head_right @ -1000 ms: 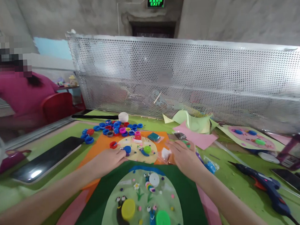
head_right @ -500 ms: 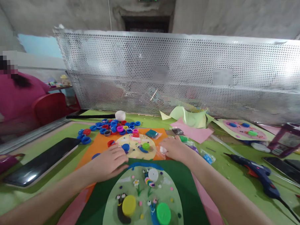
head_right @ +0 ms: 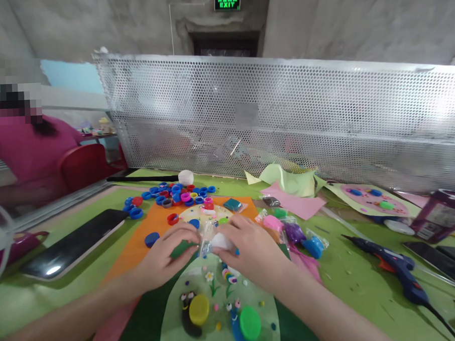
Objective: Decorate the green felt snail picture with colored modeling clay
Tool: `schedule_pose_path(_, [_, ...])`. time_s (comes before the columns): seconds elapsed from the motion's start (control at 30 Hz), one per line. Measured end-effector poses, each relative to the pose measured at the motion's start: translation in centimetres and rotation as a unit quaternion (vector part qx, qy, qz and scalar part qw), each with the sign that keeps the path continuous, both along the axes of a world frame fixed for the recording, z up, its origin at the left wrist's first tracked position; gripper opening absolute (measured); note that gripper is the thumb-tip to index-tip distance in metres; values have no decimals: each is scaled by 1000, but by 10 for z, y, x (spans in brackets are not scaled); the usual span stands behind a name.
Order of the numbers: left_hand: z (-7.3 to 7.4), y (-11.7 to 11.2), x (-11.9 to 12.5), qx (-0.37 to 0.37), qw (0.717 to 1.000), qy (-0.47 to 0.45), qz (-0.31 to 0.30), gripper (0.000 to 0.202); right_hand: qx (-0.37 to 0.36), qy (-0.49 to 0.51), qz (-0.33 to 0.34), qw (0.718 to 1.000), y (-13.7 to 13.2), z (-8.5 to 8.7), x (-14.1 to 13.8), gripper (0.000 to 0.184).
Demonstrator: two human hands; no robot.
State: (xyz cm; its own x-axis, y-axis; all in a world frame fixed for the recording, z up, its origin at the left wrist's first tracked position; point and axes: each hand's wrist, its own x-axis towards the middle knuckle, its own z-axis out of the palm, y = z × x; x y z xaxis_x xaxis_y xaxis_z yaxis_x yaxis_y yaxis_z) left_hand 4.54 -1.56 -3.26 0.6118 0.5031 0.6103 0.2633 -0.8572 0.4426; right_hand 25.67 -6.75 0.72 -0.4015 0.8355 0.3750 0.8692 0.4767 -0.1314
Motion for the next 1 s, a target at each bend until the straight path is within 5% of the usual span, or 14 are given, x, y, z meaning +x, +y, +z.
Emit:
schedule_pose_path(0.2, [-5, -2, 5, -106, 989, -102, 1, 4, 2, 13, -1, 1000, -6, -4, -8, 19])
schedule_pose_path(0.5, [0, -9, 9, -272, 954, -124, -35, 29, -26, 53, -9, 998, -9, -14, -5, 21])
schedule_pose_path(0.7, [1, -9, 8, -303, 947, -87, -60, 49, -51, 72, -5, 996, -12, -21, -8, 24])
schedule_pose_path(0.83, [5, -12, 10, -323, 941, -102, -12, 54, -66, 83, -3, 994, -13, -18, -9, 19])
schedule_pose_path(0.9, [9, -13, 11, -318, 942, -111, 1, 53, -124, 123, 29, 984, -13, -10, -7, 22])
schedule_pose_path(1.0, [12, -15, 9, -276, 955, -104, -10, 52, -273, 232, 91, 929, -13, 2, -5, 39])
